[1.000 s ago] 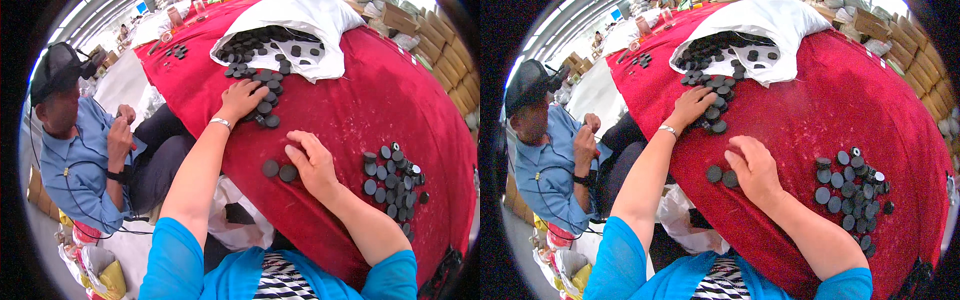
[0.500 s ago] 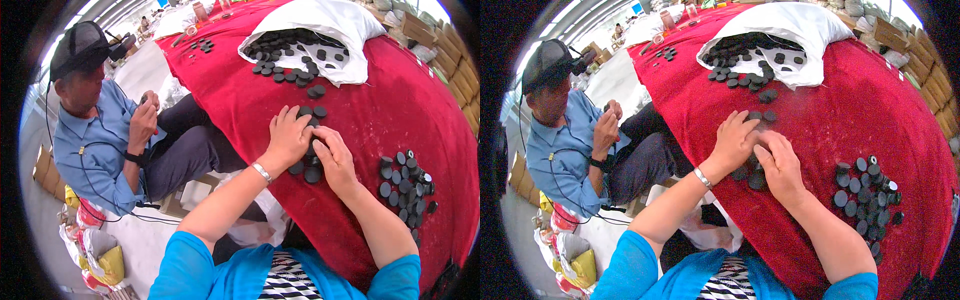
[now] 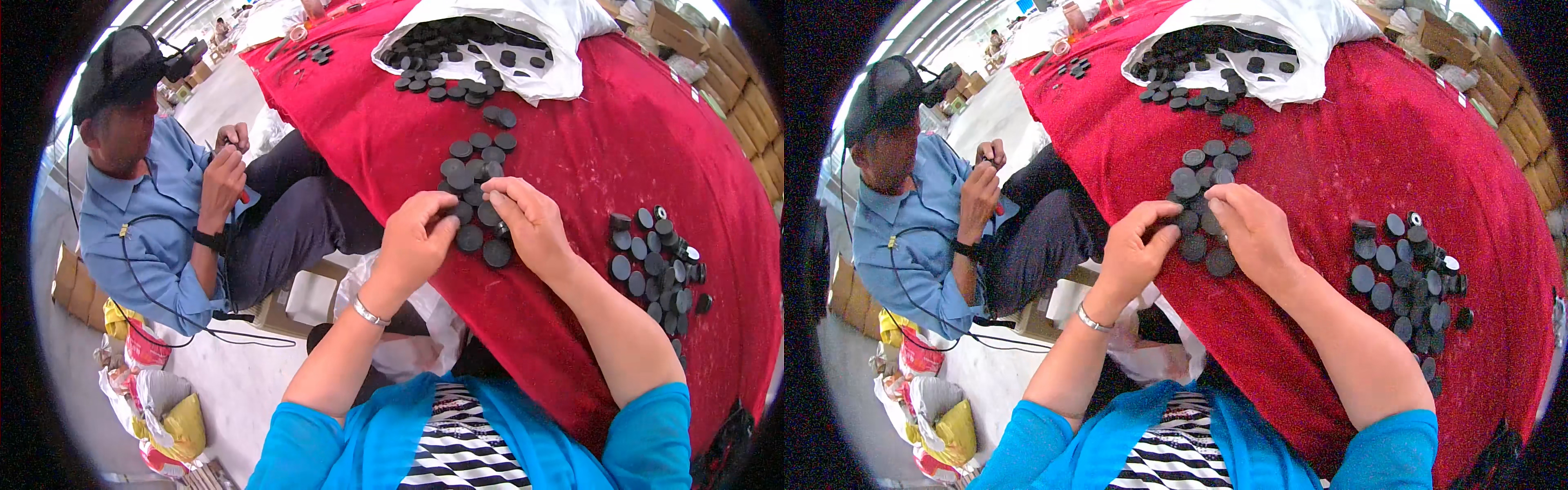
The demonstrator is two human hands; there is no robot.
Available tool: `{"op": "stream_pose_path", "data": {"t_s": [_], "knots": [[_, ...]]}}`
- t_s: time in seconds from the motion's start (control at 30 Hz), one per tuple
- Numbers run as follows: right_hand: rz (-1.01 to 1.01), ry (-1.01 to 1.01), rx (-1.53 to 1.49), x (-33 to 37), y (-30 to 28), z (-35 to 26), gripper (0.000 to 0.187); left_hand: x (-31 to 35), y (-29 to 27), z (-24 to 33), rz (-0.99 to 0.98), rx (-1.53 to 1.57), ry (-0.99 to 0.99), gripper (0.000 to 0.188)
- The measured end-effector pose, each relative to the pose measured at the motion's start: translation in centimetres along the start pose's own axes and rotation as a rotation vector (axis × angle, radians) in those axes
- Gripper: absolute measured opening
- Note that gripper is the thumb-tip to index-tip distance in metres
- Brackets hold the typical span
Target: Assembling small circular black plastic or rubber components by hand on a table.
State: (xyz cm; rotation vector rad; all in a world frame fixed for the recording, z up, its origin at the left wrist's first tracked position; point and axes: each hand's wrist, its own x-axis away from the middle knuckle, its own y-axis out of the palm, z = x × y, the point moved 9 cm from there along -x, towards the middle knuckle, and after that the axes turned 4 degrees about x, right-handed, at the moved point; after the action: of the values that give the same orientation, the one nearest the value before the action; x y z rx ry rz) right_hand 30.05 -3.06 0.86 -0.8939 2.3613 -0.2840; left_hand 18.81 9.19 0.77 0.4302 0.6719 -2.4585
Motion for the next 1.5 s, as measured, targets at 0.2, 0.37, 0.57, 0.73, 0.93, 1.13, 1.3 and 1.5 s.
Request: {"op": "stream_pose_path", "data": {"t_s": [0.2, 0.37, 0.57, 0.73, 0.93, 1.13, 1.3, 1.5], "knots": [[-0.076, 0.155, 0.004, 0.1, 0.5, 0.9, 0.018, 0.3, 0.1, 0.7, 0.011, -0.019, -0.049, 0.024], [0.002, 0.065, -0.015, 0.0, 0.4, 0.8, 0.02, -2.5, 0.3, 0.7, 0.117, -0.184, 0.087, 0.032], [0.009, -0.047, 0.073, 0.2, 0.1, -0.6, 0.019, -5.1, 3.2, 0.2, -0.132, -0.613, 0.082, 0.028], [-0.022, -0.126, 0.193, 0.3, 0.4, -1.5, 0.022, -3.5, 2.2, 0.3, -0.08, -0.467, 0.121, 0.025], [-0.044, -0.119, 0.229, 0.5, 0.7, -1.5, 0.028, -2.4, 2.3, 0.3, -0.138, -0.52, 0.145, 0.025], [-0.079, -0.186, 0.351, 1.1, 1.1, -2.0, 0.029, -1.1, 1.4, 0.8, -0.143, -0.547, 0.115, 0.029], [-0.117, -0.212, 0.357, 1.0, 1.3, -2.1, 0.028, 0.9, -1.1, -1.8, 0.005, 0.272, -0.42, 0.029], [-0.048, -0.223, 0.287, 0.8, 0.8, -3.0, 0.025, 3.7, -0.3, -3.0, 0.049, 0.989, -0.523, 0.028]]}}
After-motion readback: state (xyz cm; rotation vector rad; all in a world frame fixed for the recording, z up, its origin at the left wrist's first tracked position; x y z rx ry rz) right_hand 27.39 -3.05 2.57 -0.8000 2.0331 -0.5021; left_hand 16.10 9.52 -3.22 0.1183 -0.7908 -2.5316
